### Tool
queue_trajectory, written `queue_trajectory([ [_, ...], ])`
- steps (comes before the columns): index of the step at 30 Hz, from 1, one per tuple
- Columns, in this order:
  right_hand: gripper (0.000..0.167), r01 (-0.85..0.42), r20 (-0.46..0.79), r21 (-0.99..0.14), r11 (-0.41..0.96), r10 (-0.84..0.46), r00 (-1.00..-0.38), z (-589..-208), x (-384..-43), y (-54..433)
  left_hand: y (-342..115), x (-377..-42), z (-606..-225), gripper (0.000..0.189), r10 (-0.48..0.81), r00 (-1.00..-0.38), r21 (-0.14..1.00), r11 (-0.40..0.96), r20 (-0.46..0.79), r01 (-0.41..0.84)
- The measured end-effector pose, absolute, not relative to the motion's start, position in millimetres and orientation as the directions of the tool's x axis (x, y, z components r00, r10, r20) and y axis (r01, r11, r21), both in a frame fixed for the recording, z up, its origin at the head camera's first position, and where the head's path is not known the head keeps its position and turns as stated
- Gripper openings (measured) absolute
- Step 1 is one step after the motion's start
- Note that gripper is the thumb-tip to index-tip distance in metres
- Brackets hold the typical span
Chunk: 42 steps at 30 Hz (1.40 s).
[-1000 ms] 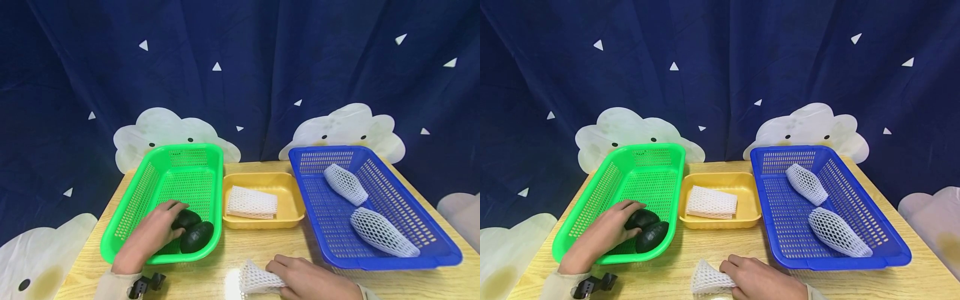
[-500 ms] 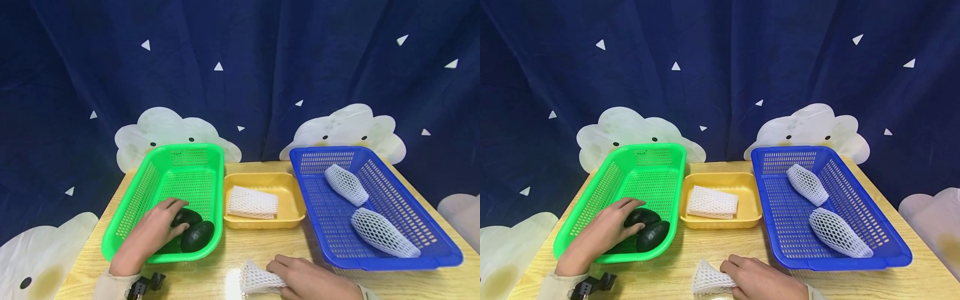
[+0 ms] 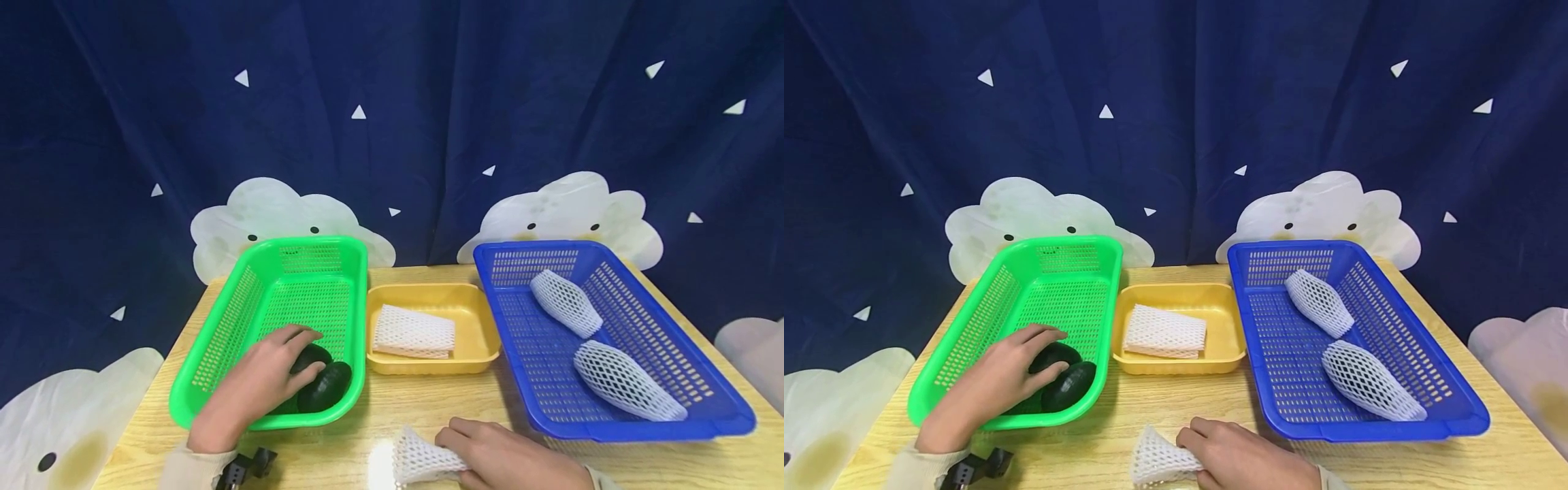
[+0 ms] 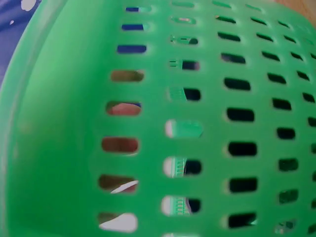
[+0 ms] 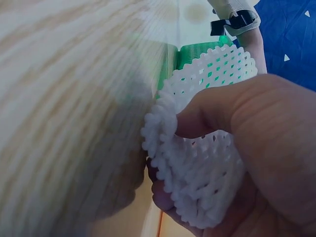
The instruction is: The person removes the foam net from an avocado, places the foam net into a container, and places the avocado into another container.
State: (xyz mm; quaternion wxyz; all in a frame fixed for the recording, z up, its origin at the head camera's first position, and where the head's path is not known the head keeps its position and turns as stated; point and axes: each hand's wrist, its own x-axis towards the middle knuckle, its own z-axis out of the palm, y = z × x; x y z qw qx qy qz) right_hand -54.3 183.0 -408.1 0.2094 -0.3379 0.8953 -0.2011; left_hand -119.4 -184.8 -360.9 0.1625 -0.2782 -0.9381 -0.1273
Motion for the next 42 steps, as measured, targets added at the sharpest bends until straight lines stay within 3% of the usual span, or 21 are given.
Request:
queue_trajectory([
  [9,0.027,-0.525,-0.243,-0.479,0.703,-0.681,-0.691,-405.2,-54.0,183.7,-181.0,-117.1,-362.0,0.033,0.521,-0.735,0.114,0.777,0.434,0.618],
  [23,0.032,-0.489,-0.252,-0.491,0.721,-0.655,-0.712,-388.8,-53.6,180.3,-173.7,-110.6,-354.3,0.033,0.553,-0.704,0.100,0.750,0.446,0.653],
  [30,0.037,-0.609,-0.102,-0.441,0.659,-0.711,-0.696,-377.0,-50.5,183.0,-167.5,-108.7,-354.2,0.032,0.579,-0.655,0.059,0.726,0.485,0.685],
  [36,0.041,-0.715,0.097,-0.341,0.611,-0.733,-0.673,-366.8,-45.9,183.9,-163.3,-106.5,-353.9,0.029,0.582,-0.654,0.061,0.723,0.483,0.688],
  [39,0.048,-0.754,0.193,-0.294,0.588,-0.736,-0.649,-360.9,-45.5,185.8,-161.8,-104.9,-354.1,0.028,0.582,-0.653,0.064,0.721,0.485,0.690],
  [42,0.060,-0.809,0.313,-0.231,0.540,-0.746,-0.588,-355.9,-47.7,188.7,-160.3,-104.2,-354.4,0.028,0.588,-0.645,0.054,0.717,0.487,0.695],
])
